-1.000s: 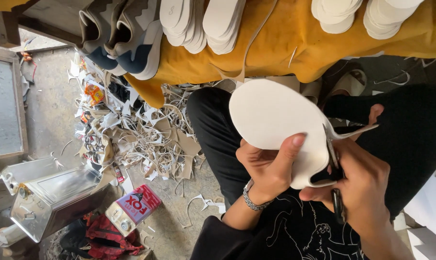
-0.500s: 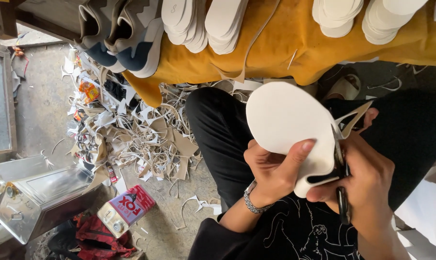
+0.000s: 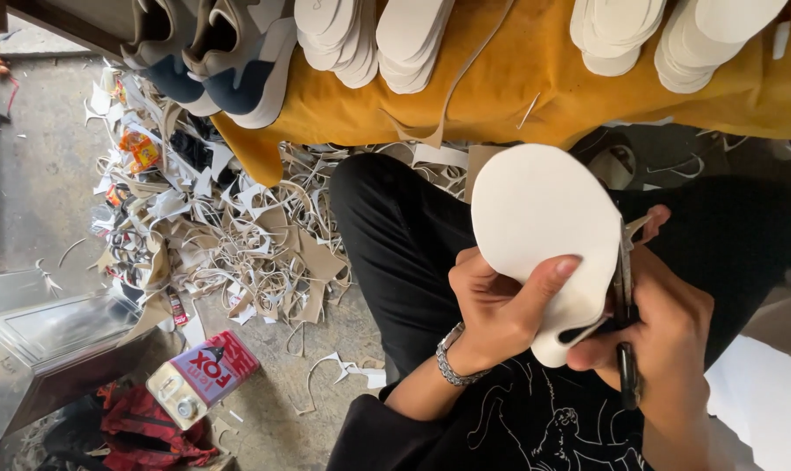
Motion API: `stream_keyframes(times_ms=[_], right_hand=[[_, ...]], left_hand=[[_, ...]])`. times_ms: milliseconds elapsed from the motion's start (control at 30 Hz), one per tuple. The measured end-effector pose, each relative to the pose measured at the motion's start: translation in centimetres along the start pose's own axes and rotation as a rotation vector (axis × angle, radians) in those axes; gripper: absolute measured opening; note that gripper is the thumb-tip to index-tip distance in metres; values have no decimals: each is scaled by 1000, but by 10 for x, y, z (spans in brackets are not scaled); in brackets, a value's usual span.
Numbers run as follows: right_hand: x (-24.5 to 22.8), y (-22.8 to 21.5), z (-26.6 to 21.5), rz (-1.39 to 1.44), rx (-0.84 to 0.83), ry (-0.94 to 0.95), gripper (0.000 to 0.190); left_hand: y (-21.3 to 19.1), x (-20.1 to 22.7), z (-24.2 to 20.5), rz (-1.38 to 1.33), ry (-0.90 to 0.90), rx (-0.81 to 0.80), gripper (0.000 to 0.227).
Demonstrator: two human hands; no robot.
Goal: The person sits on the floor and uses scissors to cut white shoe insoles along pre-drawn outlines. They trim the edges of the insoles, rotate them to follow the curves, and place the finished pieces on a nearby table.
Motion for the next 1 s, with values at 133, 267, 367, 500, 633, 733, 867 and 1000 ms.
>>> stream_keyframes(times_ms=[133, 267, 367, 500, 633, 733, 867, 1000], right_hand=[[1, -1, 2, 10, 18, -24, 92], [2, -2, 1, -26, 26, -59, 86], [0, -3, 1, -15, 26, -70, 99], [-7, -2, 9, 2, -10, -47, 75], [1, 2, 8, 33, -22, -7, 78], [7, 2, 9, 49, -21, 3, 80], [11, 2, 12, 67, -4, 38, 74], [21, 4, 21, 176, 49, 58, 76]], left_hand=[[1, -3, -1, 0, -19, -8, 29], [1, -2, 1, 12, -3, -11, 33], [0, -3, 0, -32, -36, -31, 26], [-2, 1, 5, -4, -21, -38, 29], [-2, 4, 8, 44, -20, -67, 33], [0, 2, 7, 56, -8, -97, 31], [3, 1, 12, 81, -45, -100, 36], [4, -10, 17, 133, -78, -95, 31]])
Point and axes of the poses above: each hand's wrist, its own z-axis towards the middle knuckle, its own y-axis out of the palm, x = y × z, the point moved 5 cm from there along z, towards the middle knuckle, and after that the axes turned 15 degrees about x, right-handed, at the moved point
